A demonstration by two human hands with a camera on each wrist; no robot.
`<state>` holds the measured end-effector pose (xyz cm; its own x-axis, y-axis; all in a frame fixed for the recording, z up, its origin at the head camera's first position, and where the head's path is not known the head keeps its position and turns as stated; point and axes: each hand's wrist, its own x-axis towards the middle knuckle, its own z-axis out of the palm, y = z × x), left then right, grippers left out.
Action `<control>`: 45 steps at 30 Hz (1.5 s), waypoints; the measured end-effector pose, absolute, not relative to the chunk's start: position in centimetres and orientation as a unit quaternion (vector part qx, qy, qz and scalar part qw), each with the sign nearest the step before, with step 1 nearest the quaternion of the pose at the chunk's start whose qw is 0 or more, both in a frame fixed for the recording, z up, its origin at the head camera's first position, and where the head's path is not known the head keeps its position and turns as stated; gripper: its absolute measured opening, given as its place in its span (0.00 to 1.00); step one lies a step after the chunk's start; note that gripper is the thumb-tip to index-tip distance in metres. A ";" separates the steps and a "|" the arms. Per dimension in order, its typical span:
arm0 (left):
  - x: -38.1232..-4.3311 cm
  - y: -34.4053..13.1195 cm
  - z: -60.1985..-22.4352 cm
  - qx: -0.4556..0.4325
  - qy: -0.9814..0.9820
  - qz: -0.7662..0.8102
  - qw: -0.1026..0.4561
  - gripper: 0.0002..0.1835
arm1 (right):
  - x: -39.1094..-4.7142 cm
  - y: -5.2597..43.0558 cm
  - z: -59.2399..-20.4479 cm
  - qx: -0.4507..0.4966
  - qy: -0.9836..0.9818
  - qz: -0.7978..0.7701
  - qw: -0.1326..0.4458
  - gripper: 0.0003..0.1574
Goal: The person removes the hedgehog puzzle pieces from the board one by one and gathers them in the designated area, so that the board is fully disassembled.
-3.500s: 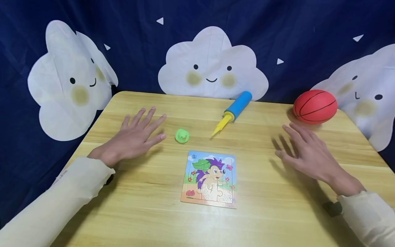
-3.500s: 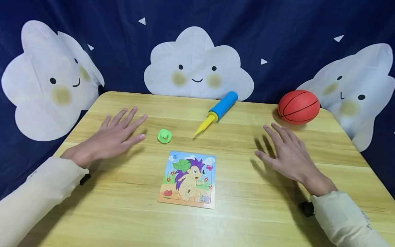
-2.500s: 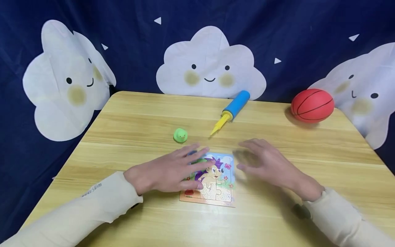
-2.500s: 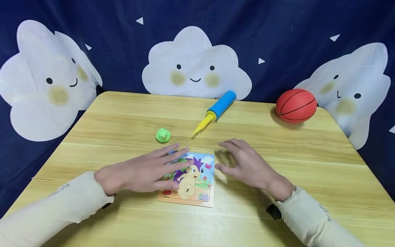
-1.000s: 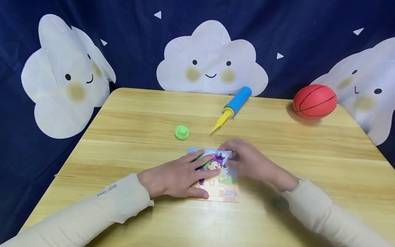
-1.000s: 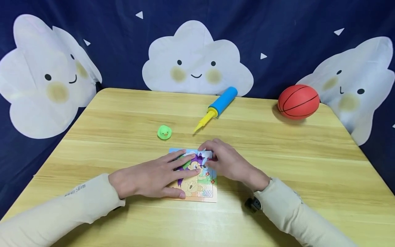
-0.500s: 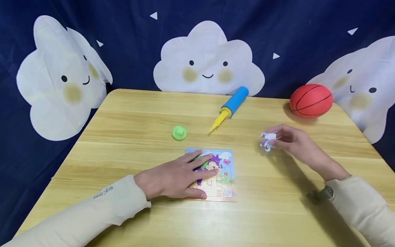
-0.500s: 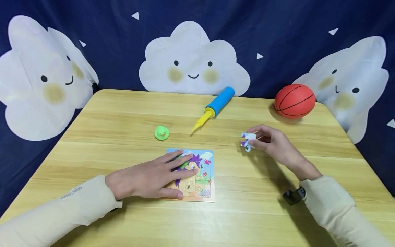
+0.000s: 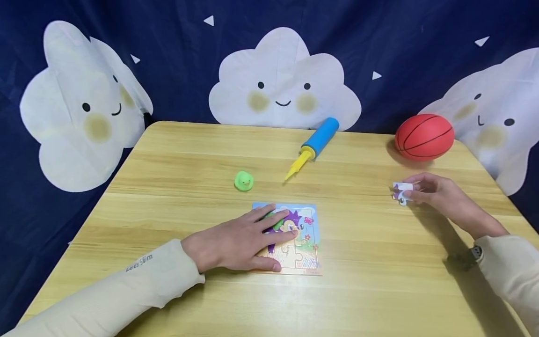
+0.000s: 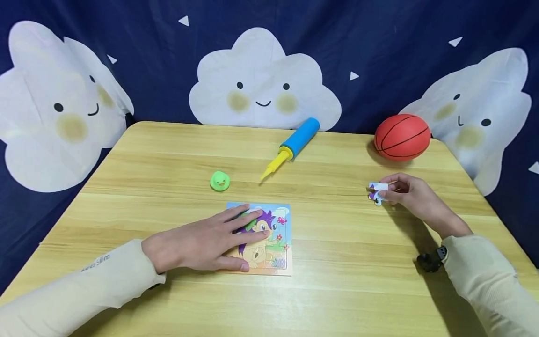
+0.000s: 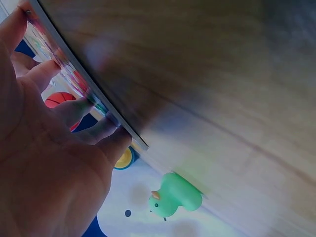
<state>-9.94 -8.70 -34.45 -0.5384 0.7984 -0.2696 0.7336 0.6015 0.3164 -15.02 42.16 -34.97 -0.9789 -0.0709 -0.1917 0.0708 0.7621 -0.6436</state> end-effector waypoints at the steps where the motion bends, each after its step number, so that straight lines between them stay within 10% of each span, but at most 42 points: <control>1: -9.9 -8.7 -34.5 0.438 0.873 0.083 0.197 0.41 | -15.1 42.3 -35.1 0.000 0.938 -0.333 0.098 0.29; 35: -10.1 -8.9 -34.9 0.449 0.869 0.091 0.188 0.40 | -15.6 41.7 -35.9 -0.107 0.951 -0.290 -0.002 0.19; 45: -9.9 -9.7 -34.8 0.463 0.867 0.079 0.166 0.38 | -13.8 28.6 -33.1 -0.160 0.937 -0.311 0.025 0.14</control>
